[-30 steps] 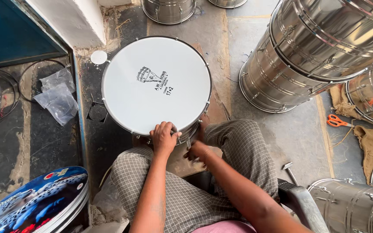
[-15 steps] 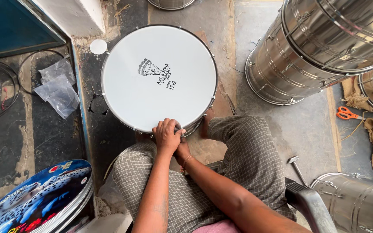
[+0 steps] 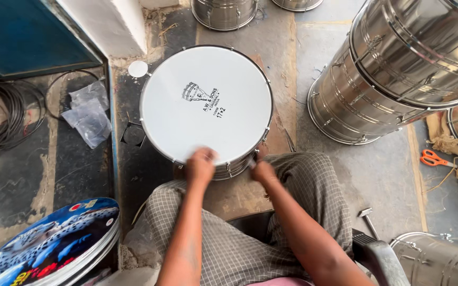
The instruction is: The person sits cross-legged and uses a drum key to tighten the tension rods on a white drum head. After tightening the lugs, the person lifts the drum and places it on top of a stack of other drums.
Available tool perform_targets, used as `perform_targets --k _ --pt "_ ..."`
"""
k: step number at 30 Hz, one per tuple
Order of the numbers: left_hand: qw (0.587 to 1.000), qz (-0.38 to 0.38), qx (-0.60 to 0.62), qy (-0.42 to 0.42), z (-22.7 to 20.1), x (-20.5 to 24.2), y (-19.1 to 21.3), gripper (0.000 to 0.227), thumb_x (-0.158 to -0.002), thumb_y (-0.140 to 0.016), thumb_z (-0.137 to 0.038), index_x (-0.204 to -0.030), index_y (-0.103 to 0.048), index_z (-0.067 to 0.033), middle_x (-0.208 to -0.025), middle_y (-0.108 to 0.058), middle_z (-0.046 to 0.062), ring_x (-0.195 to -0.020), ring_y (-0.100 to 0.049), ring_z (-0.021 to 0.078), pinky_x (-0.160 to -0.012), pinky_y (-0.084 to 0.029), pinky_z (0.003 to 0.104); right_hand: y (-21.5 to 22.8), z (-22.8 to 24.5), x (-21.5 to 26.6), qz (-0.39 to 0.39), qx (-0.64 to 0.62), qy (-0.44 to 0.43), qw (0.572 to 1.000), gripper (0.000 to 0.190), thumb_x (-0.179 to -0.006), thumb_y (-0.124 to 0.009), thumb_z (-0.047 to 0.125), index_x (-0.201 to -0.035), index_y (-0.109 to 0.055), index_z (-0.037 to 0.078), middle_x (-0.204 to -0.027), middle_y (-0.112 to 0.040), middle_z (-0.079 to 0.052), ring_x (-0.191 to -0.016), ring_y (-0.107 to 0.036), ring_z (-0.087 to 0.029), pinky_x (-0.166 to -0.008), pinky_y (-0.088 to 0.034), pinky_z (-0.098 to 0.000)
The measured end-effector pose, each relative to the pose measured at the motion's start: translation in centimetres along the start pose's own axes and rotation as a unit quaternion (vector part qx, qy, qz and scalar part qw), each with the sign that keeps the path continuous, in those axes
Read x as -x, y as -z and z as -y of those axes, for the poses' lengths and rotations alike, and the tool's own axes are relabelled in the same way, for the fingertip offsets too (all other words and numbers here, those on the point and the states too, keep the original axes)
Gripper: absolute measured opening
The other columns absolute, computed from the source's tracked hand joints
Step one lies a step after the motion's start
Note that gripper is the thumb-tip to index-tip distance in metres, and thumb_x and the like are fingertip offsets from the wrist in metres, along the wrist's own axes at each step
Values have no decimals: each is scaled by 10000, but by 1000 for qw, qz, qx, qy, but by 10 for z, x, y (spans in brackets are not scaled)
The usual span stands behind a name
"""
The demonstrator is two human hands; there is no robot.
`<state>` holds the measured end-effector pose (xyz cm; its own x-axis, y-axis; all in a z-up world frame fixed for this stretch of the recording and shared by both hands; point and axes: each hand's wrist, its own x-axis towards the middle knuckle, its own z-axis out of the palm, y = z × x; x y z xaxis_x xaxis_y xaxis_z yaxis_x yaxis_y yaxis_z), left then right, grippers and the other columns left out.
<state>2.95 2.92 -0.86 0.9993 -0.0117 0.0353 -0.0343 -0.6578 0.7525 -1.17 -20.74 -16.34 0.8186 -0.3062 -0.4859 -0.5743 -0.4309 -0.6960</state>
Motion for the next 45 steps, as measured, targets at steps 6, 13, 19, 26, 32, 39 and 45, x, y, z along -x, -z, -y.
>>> perform_targets --k 6,13,19,26,32,39,45 --pt "879 -414 -203 124 108 -85 37 659 -712 -840 -356 -1168 -661 86 -1156 -702 303 -1060 -611 596 -730 -553 635 33 38 37 -74 -471 -67 876 326 -961 -743 293 -1057 -555 44 -752 -527 -39 -561 -443 -142 -469 -368 -325" --pt "913 -155 87 366 140 -100 14 432 -981 -691 -292 -1213 -610 63 -1232 -664 251 -1117 -670 378 -909 -533 454 15 72 41 -165 -395 91 899 256 -899 -747 159 -1070 -588 53 -989 -674 -54 -897 -613 -179 -843 -519 -363" --pt "858 -71 346 372 106 -36 -33 281 -982 -656 -205 -1074 -629 59 -902 -696 192 -608 -654 254 -498 -518 417 89 93 -1 -172 -391 -28 904 264 -912 -673 131 -1160 -598 79 -1127 -698 -97 -1010 -616 -248 -844 -501 -440" --pt "958 86 135 237 63 34 -22 321 -933 -753 -310 -909 -633 -14 -654 -662 116 -530 -630 273 -470 -500 383 122 113 -10 -315 -66 236 917 272 -1046 -613 261 -1047 -639 -10 -933 -686 -197 -819 -647 -367 -740 -505 -487" --pt "979 -62 -88 -173 -9 41 -12 377 -712 -863 -337 -912 -633 -116 -939 -650 59 -927 -608 319 -773 -419 537 63 84 105 132 -351 31 926 176 -1030 -560 172 -1036 -653 24 -793 -671 -89 -601 -592 -153 -521 -469 -299" --pt "980 31 -88 -174 -18 38 -18 300 -771 -846 -321 -914 -647 -147 -946 -619 7 -982 -568 264 -873 -334 483 -12 50 133 257 -287 -195 902 151 -979 -565 27 -1130 -573 17 -937 -744 -152 -781 -761 -269 -661 -625 -417" --pt "983 49 -61 -165 -18 38 -16 253 -772 -846 -275 -869 -652 -145 -923 -624 -4 -978 -576 246 -882 -339 474 -91 8 68 277 -377 -252 847 189 -958 -555 49 -1144 -582 31 -907 -727 -162 -749 -738 -316 -659 -635 -485"
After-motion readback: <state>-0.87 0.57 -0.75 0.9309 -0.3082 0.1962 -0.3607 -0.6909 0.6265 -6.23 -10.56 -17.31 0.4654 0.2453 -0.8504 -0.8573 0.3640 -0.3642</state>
